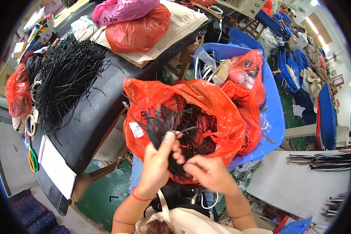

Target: The person pulls black cable ties from a red plastic bag and ties them into loops by hand. They place the tied loops onto a white paper on the table. The person repeats this process, handling the ties one at a time.

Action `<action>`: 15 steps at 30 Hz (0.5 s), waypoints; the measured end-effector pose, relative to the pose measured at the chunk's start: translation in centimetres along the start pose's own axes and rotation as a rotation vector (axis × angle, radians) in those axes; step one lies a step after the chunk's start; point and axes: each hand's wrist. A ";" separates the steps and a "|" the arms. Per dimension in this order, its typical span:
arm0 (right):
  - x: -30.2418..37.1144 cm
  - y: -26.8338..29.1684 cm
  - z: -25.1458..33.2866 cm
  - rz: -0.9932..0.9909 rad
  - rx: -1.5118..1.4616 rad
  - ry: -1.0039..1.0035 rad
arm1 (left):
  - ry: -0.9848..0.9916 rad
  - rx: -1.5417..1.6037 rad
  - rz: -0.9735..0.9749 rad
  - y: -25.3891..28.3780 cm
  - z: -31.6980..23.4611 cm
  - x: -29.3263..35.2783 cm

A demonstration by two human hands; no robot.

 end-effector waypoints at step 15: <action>-12.5 4.1 -13.9 -0.484 0.321 -0.294 | -0.031 -0.218 0.025 0.7 -2.1 0.6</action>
Point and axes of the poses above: each hand's wrist, its own x-axis away from the middle knuckle, its own y-axis out of the back of the hand, z = x × y, and after that the axes turned 14 degrees about z, right-handed
